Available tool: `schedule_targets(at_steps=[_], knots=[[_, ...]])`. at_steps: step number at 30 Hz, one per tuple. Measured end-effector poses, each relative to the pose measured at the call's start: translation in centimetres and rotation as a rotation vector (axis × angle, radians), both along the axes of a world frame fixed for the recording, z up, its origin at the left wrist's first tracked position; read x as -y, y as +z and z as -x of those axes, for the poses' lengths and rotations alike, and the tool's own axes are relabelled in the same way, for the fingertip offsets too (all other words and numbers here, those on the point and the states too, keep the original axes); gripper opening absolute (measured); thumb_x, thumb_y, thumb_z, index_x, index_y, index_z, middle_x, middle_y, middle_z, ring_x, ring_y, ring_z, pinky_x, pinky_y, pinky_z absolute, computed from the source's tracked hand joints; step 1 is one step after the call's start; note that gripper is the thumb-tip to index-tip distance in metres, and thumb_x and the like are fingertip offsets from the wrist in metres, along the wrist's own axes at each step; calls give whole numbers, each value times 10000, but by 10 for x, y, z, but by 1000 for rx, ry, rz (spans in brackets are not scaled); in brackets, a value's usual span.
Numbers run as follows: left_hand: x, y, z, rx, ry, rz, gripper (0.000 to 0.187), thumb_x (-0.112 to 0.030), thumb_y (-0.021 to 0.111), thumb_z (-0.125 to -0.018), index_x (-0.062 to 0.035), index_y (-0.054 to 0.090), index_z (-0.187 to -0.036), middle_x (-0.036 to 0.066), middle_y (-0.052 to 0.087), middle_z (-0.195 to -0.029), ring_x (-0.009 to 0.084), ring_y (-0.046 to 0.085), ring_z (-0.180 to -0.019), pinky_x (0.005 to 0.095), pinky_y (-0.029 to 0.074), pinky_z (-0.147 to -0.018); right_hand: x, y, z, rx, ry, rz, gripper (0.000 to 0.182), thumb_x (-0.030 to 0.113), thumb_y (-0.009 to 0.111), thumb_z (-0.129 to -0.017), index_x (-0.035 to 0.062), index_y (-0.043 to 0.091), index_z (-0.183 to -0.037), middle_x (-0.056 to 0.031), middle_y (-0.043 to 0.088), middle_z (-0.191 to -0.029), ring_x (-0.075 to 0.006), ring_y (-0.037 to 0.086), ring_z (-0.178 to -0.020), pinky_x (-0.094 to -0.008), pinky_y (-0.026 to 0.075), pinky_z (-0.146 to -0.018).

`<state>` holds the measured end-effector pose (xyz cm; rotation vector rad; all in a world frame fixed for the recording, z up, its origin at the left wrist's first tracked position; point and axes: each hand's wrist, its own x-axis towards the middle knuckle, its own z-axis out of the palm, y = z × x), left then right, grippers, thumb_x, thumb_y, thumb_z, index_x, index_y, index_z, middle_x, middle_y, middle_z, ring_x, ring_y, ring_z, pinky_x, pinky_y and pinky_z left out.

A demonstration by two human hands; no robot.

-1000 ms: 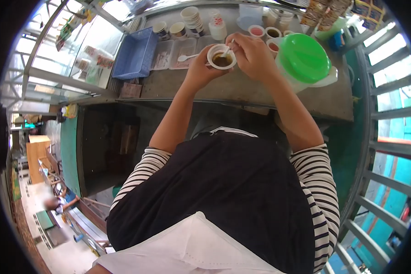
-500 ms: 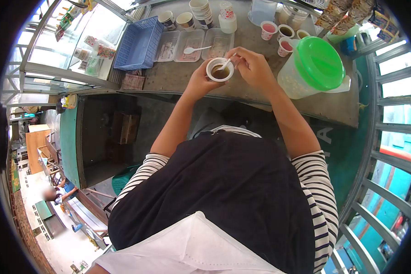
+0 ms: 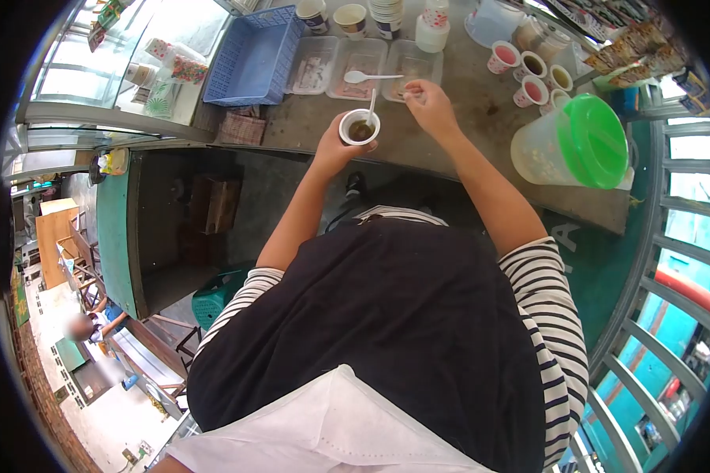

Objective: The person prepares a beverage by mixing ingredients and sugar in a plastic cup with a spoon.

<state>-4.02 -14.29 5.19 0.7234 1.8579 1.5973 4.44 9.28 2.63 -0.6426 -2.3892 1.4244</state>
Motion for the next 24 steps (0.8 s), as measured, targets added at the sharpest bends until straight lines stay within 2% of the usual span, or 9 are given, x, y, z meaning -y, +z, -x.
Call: schedule_targets(at_steps=[1,3,7,9,13,15,17,19,24], knots=[[10,0,10,-2,-3,7,728,-184,893,-653,-13,531,-1260,71,652,-1135,164,613,-1070,315,468,-953,5,0,11,1,-1,8,422,363,623,-908,91,580,-1227,-92,658,-1078,-235,657,-958,-354,519,-823],[29,1,30,-17,12,24,723,-181,889,-656,-14,531,-1261,71,652,-1137,165,614,-1071,316,468,-953,9,5,35,94,-92,-400,412,383,630,-882,139,599,-1212,-122,668,-1057,-335,631,-1063,-442,504,-881],[63,2,66,-54,49,51,710,-174,882,-665,-18,530,-1260,71,650,-1143,166,614,-1077,316,469,-953,14,12,76,285,-95,-508,384,374,646,-878,186,605,-1211,-117,683,-1063,-363,624,-1075,-468,503,-885],[78,0,82,-62,47,59,706,-173,882,-667,-19,530,-1260,72,649,-1145,165,613,-1079,315,470,-953,15,14,90,515,-8,-512,350,367,652,-876,194,637,-1179,-115,690,-1080,-338,641,-1049,-459,512,-867],[96,-8,111,-88,1,61,678,-164,879,-648,-41,549,-1228,72,668,-1107,174,636,-1041,315,488,-921,15,16,99,526,6,-520,268,345,649,-878,181,690,-1085,-98,697,-1080,-318,654,-1011,-451,520,-842],[99,-15,123,-104,-35,72,683,-168,881,-650,-43,546,-1232,74,667,-1109,175,636,-1043,315,488,-921,14,17,101,390,-79,-535,209,317,656,-870,161,721,-993,-82,700,-1058,-304,658,-993,-438,523,-828],[99,-27,132,-22,-114,61,734,-207,888,-680,-23,511,-1282,72,643,-1149,168,612,-1079,318,471,-959,17,19,104,377,-140,-561,195,303,656,-868,157,721,-980,-79,700,-1045,-304,659,-978,-439,525,-817],[95,-24,135,-66,-153,68,736,-208,888,-681,-24,508,-1284,73,642,-1149,169,613,-1077,319,472,-957,25,20,103,369,-200,-583,181,289,657,-865,153,721,-966,-75,700,-1031,-304,659,-964,-439,526,-807],[91,-28,142,-114,-225,72,720,-198,887,-678,-42,512,-1272,73,641,-1147,174,613,-1085,325,471,-960,60,29,106,288,-114,-694,143,216,614,-889,129,703,-960,-78,672,-962,-317,658,-920,-456,529,-754]])
